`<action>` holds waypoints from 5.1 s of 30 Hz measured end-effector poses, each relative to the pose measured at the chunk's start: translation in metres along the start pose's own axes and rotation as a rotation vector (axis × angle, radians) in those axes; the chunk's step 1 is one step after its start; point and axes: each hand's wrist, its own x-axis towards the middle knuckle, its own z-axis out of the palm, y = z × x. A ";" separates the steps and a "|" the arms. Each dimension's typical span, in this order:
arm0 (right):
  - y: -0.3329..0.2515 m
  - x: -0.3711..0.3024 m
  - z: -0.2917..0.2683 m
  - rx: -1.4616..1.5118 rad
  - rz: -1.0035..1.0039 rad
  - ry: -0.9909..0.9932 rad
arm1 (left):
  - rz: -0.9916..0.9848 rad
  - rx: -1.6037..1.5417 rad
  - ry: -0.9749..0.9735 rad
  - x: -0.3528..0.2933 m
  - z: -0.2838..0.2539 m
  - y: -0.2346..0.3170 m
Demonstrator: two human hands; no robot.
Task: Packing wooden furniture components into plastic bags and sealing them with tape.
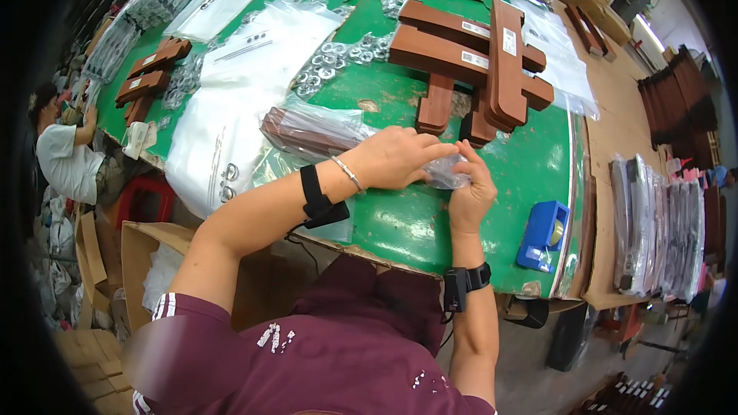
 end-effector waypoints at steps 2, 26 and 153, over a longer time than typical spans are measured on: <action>-0.006 -0.003 -0.003 -0.122 -0.059 -0.019 | -0.009 0.020 -0.042 0.004 0.002 -0.004; -0.033 -0.069 -0.030 -0.070 0.289 0.008 | 0.071 0.159 -0.035 0.004 0.002 -0.005; -0.018 0.014 -0.007 0.011 0.626 -0.101 | -0.106 0.300 0.079 -0.003 0.013 0.008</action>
